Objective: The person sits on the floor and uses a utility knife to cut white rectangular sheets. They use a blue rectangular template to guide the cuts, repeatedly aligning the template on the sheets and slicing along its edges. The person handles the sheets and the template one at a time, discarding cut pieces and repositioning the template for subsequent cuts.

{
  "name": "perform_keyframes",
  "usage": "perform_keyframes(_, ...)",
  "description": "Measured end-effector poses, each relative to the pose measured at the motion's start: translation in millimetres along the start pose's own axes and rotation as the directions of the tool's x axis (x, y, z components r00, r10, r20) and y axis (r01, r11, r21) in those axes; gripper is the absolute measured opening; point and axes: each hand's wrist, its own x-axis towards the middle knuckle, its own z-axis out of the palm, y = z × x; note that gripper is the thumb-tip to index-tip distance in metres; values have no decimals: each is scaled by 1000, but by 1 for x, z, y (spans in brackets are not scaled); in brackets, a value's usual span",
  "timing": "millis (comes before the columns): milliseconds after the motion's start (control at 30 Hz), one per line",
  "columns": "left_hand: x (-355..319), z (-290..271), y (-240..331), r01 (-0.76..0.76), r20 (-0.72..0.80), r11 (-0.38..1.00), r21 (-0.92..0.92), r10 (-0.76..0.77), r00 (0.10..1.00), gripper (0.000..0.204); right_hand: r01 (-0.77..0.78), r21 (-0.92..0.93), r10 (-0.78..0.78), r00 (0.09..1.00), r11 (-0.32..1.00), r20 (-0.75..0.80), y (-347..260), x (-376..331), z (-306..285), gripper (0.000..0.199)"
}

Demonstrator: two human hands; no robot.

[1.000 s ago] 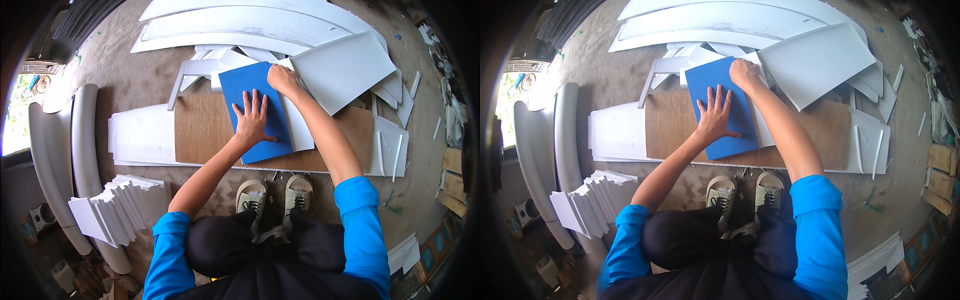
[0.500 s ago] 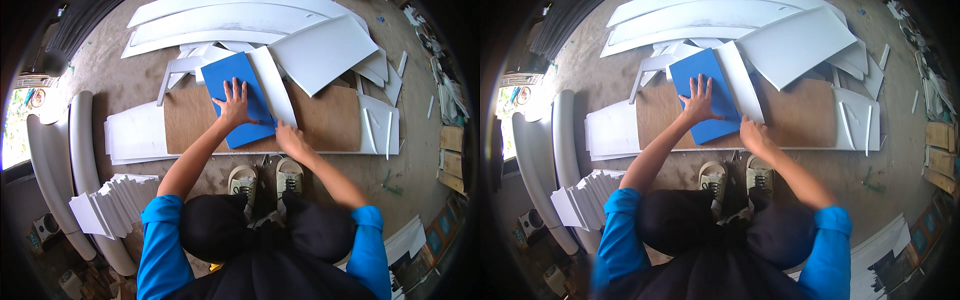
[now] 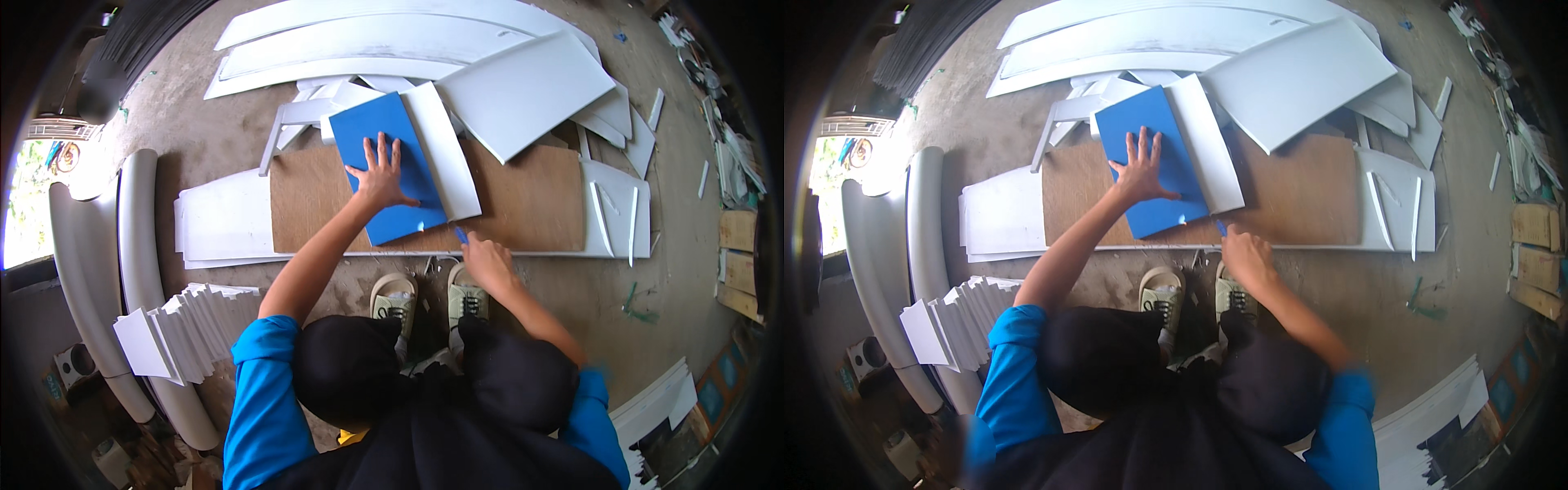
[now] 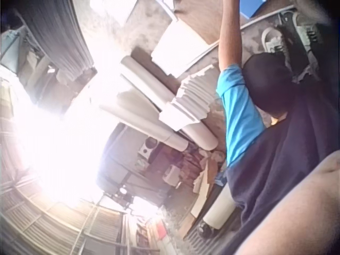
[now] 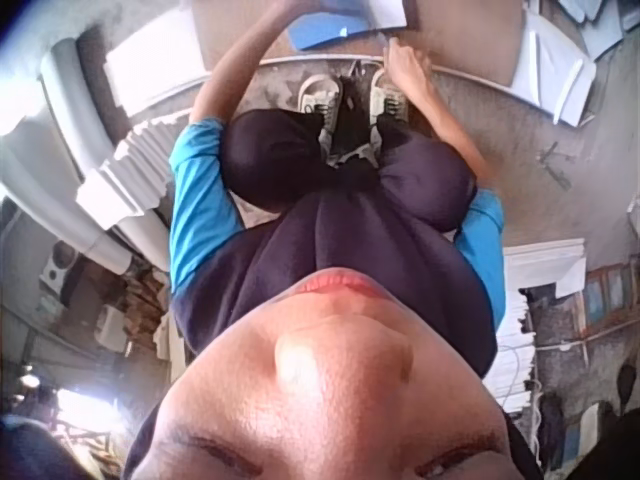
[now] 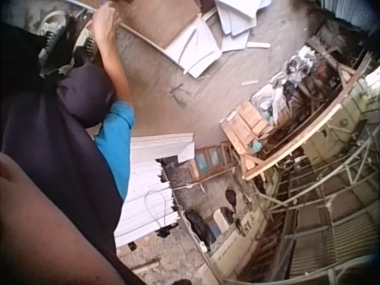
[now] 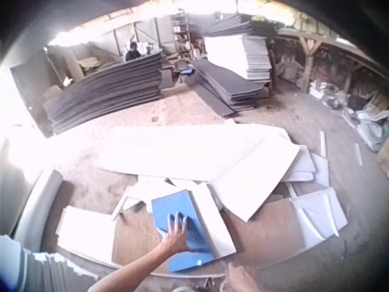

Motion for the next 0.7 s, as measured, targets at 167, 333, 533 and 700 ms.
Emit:
perform_keyframes(167,1,1,-3,4,18,999,-47,-4,1000,129,107,158,-55,952,982,-302,0,90,-45,25)
perform_keyframes(333,3,17,-12,-54,-50,980,-192,45,998,131,63,68,-45,968,996,-249,-31,215,-72,30)
perform_keyframes(533,0,27,-15,-99,-183,961,-259,51,982,132,20,13,-16,963,1000,-268,-53,252,-61,33)
perform_keyframes(700,-1,27,-15,-96,-207,958,-271,39,977,132,14,8,-12,966,1000,-259,-62,256,-63,30)
